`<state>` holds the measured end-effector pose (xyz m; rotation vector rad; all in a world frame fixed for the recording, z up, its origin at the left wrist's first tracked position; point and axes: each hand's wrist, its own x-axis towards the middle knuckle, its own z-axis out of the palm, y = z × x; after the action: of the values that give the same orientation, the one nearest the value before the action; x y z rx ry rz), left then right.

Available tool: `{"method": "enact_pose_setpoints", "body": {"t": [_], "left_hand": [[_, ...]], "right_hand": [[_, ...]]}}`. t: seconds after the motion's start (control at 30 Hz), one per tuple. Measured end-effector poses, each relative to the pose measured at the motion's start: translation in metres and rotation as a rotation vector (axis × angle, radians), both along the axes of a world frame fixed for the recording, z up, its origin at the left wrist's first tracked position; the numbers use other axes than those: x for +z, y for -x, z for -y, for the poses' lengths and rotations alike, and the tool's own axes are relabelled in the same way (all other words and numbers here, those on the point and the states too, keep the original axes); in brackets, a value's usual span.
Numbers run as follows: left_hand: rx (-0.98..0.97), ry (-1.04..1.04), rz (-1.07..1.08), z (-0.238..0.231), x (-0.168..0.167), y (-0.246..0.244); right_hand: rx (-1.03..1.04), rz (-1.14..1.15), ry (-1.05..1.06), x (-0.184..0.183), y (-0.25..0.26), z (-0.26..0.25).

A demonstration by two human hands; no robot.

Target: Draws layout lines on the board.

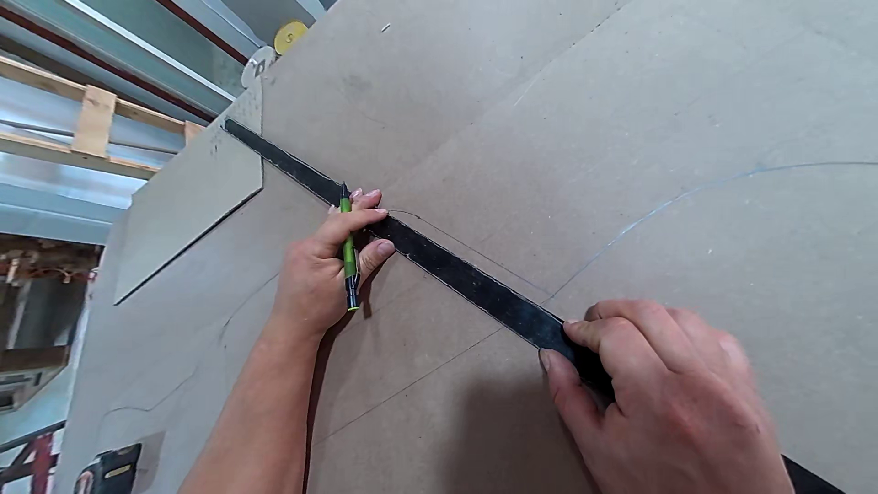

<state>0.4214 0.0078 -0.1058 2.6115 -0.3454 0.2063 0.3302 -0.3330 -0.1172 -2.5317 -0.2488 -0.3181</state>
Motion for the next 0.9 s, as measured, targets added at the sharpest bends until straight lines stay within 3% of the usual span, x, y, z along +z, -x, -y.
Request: {"method": "enact_pose_setpoints", "body": {"t": [0.33,0.4,0.47,0.57,0.9], "left_hand": [[0.01,0.038,-0.01,0.002,0.005,0.0],[0.01,0.142,0.047,0.009,0.015,0.0],[0.021,0.375,0.104,0.019,0.024,-0.003],[0.056,0.644,0.029,0.042,0.028,-0.013],[0.13,0.338,0.102,0.056,0.007,-0.02]], "right_hand": [[0.015,0.0,-0.011,-0.002,-0.001,0.001],[0.014,-0.002,-0.015,-0.002,-0.001,0.001],[0.011,-0.005,-0.013,-0.002,-0.001,0.001],[0.004,-0.002,-0.009,-0.001,-0.001,0.0],[0.008,-0.006,-0.015,-0.001,-0.001,0.0]]}}
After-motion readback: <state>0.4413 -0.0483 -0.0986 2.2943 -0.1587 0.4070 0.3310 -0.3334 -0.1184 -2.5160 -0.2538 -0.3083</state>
